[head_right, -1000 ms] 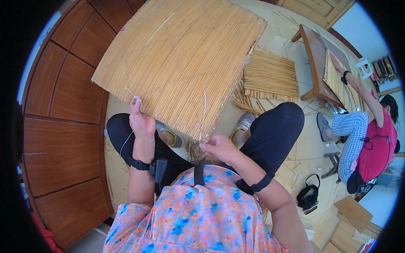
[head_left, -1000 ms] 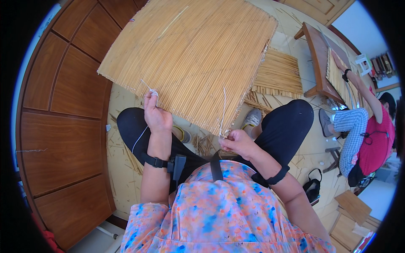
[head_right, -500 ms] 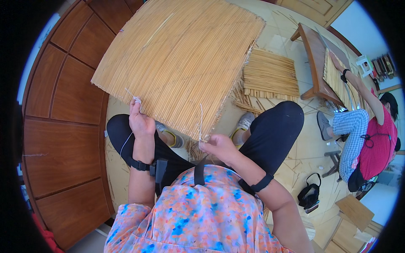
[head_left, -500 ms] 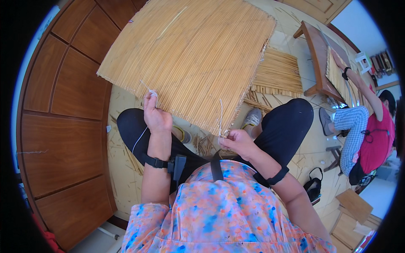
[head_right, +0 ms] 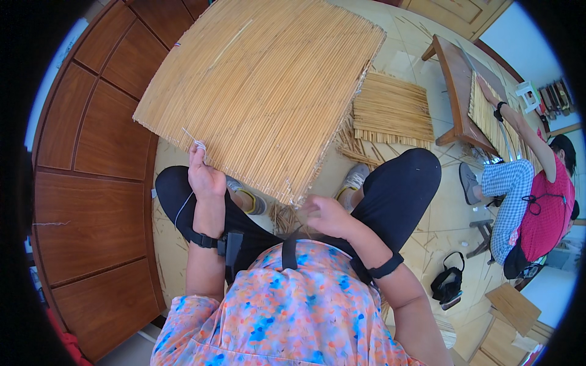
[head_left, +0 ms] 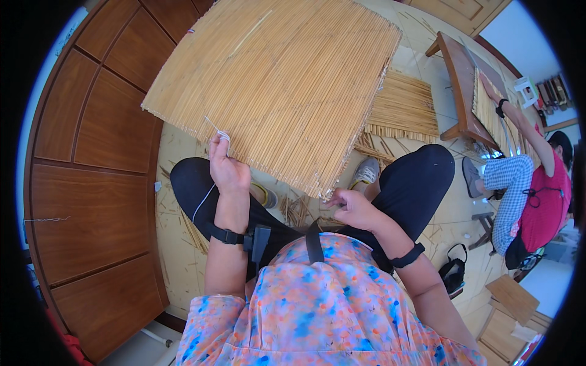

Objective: The person threads a string through the edges of a wooden slat mat by hand and uses small shears to trim the excess thread.

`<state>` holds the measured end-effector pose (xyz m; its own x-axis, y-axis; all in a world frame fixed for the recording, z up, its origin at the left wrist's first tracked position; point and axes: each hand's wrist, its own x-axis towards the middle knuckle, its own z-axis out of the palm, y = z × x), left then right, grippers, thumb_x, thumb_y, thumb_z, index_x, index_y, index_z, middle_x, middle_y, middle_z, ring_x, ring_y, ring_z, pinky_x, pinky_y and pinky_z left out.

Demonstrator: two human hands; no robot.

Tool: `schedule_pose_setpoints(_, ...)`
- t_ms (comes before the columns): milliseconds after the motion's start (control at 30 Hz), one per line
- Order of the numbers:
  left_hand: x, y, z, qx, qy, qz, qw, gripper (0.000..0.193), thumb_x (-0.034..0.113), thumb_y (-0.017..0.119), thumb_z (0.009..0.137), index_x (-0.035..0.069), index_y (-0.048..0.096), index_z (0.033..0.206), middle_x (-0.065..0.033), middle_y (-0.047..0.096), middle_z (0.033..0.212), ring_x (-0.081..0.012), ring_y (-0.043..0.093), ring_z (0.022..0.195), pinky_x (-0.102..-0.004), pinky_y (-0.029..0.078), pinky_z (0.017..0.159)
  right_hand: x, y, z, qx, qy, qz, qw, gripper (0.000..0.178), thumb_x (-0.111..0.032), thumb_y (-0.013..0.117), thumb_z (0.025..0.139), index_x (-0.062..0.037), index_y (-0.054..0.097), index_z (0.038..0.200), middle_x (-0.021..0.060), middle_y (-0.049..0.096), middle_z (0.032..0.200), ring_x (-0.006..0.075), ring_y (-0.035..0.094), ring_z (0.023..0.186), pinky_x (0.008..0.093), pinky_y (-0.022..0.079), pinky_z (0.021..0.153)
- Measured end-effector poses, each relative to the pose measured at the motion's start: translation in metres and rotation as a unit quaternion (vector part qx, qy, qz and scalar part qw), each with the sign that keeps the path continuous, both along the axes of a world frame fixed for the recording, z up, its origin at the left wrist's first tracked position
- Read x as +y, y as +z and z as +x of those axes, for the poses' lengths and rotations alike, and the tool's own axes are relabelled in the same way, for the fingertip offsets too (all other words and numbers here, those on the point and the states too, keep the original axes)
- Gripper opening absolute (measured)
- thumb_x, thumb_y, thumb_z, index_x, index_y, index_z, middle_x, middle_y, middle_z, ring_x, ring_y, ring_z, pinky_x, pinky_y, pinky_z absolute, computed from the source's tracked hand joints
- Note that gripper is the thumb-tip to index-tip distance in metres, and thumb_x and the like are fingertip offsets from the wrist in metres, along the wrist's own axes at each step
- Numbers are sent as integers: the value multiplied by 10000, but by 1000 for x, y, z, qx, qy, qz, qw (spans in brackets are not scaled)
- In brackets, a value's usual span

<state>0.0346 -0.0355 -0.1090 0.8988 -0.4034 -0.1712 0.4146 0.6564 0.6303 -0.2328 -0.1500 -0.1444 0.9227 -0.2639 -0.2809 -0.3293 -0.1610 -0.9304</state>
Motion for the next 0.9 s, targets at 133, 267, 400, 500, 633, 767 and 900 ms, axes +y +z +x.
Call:
schedule_pose_setpoints(133, 5, -7, 5, -26, -10, 12, 1000, 167, 77, 450, 883, 69, 489, 1045, -62, 544, 1070, -226, 517, 1048, -420, 421, 933, 10, 29, 20, -9, -108, 335, 936, 254, -140, 619, 801, -5, 573, 1010, 85, 622, 975, 127, 579, 849, 260, 469, 719)
schedule_pose_setpoints(267, 1, 0, 0, -6, 2, 3, 1000, 147, 28, 455, 854, 45, 528, 981, -56, 563, 1000, -189, 532, 973, -354, 414, 910, 10, 31, 29, 16, -132, 339, 931, 225, -198, 612, 843, -9, 580, 961, 57, 618, 877, 105, 570, 748, 236, 464, 665)
schedule_pose_setpoints(400, 2, -2, 2, -6, 7, 6, 1000, 149, 29, 454, 850, 40, 527, 979, -62, 558, 1003, -187, 526, 969, -353, 409, 907, 17, 28, 37, 8, -176, 310, 934, 198, -224, 610, 854, -29, 582, 874, 37, 592, 745, 99, 544, 648, 235, 450, 605)
schedule_pose_setpoints(500, 3, -1, 1, 3, 8, 13, 1000, 153, 31, 452, 850, 37, 523, 986, -64, 558, 1002, -188, 527, 962, -353, 412, 901, 23, 28, 40, 9, -207, 275, 939, 217, -253, 592, 869, -41, 566, 833, 26, 571, 695, 87, 523, 607, 230, 436, 564)
schedule_pose_setpoints(633, 1, 0, 0, 6, -3, 4, 1000, 150, 30, 452, 851, 37, 524, 983, -65, 560, 999, -191, 529, 965, -352, 416, 900, 25, 34, 40, 24, -219, 275, 936, 234, -274, 582, 875, -47, 557, 826, 19, 560, 666, 83, 514, 580, 215, 423, 530)
schedule_pose_setpoints(767, 2, 1, -1, 4, -7, -5, 1000, 142, 31, 446, 857, 39, 523, 975, -65, 561, 1002, -195, 533, 971, -355, 424, 898, 29, 41, 41, 29, -222, 268, 937, 224, -264, 586, 869, -45, 554, 835, 8, 551, 648, 78, 489, 510, 208, 390, 460)
schedule_pose_setpoints(900, 0, 4, -3, -3, -7, -2, 1000, 139, 26, 437, 862, 41, 521, 971, -67, 563, 1000, -195, 539, 967, -359, 426, 901, 28, 36, 40, 61, -227, 148, 961, 343, -300, 695, 756, 1, 621, 903, 69, 641, 751, 141, 606, 643, 268, 496, 594)
